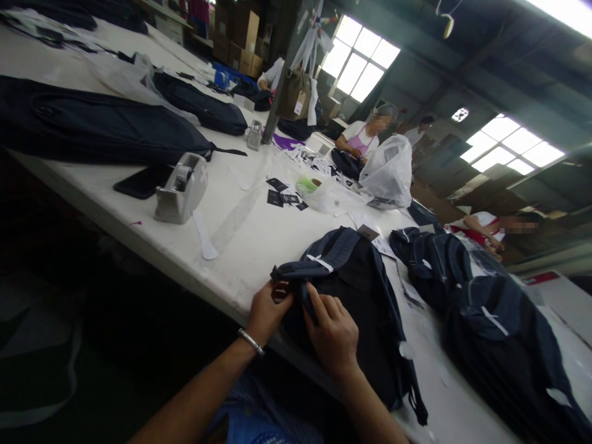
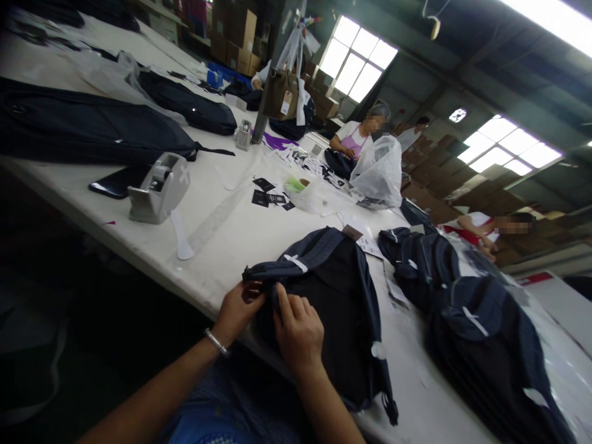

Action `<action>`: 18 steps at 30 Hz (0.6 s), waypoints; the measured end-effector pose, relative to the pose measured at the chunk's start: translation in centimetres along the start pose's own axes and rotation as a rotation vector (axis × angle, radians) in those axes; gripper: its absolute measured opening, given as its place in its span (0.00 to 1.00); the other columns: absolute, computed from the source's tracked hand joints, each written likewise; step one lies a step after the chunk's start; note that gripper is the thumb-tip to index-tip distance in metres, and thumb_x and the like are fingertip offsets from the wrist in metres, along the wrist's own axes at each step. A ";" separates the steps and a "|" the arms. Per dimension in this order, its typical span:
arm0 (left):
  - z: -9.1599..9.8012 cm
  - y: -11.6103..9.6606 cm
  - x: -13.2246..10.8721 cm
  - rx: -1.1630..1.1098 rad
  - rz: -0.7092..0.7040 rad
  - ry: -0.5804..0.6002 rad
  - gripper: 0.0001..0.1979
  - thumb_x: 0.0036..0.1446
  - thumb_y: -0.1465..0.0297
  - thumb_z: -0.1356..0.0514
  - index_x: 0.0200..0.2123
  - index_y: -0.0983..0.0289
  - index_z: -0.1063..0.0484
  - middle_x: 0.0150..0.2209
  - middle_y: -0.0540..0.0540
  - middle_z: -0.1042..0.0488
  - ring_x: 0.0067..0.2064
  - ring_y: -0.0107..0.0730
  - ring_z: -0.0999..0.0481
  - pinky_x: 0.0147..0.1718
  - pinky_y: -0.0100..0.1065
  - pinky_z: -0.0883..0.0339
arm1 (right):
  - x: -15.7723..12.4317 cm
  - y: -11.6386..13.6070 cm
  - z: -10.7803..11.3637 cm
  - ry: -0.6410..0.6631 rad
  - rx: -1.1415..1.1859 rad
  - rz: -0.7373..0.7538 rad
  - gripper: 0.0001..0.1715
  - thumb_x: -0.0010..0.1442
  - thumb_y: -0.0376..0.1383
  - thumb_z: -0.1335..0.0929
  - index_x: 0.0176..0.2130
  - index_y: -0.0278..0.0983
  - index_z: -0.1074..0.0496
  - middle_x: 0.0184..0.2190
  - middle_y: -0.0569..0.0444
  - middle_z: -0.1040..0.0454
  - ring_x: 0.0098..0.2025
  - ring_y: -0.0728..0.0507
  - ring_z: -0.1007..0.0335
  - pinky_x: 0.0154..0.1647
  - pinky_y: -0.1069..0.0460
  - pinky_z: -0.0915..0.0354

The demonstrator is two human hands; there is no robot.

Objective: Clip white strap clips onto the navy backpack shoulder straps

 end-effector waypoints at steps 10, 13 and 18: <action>1.7 -0.4 1.3 -0.031 -0.019 -0.036 0.13 0.45 0.69 0.37 0.37 0.65 0.27 0.33 0.53 0.23 0.36 0.35 0.25 0.36 0.32 0.31 | -4.4 3.6 -3.1 0.094 0.219 0.020 0.32 0.60 0.26 0.40 0.62 0.36 0.43 0.54 0.45 0.31 0.53 0.38 0.35 0.53 0.42 0.33; 1.9 0.3 1.6 -0.115 0.004 -0.008 0.17 0.43 0.68 0.37 0.40 0.65 0.28 0.37 0.54 0.23 0.39 0.35 0.25 0.41 0.34 0.32 | -7.2 5.2 -3.7 0.114 0.258 0.061 0.37 0.57 0.23 0.43 0.65 0.32 0.51 0.62 0.43 0.43 0.64 0.36 0.50 0.59 0.38 0.38; 3.8 -0.5 -0.4 0.118 0.056 0.016 0.18 0.48 0.61 0.38 0.42 0.63 0.30 0.36 0.55 0.23 0.37 0.39 0.23 0.33 0.34 0.29 | -9.8 4.8 -0.2 0.094 0.357 0.158 0.32 0.59 0.24 0.42 0.61 0.37 0.42 0.59 0.47 0.36 0.64 0.38 0.46 0.59 0.38 0.38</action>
Point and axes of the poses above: each hand's wrist, its own x-axis towards the middle knuckle, its own z-axis out of the back of the hand, y = z × x, the point moved 10 cm from there along x, towards the middle knuckle
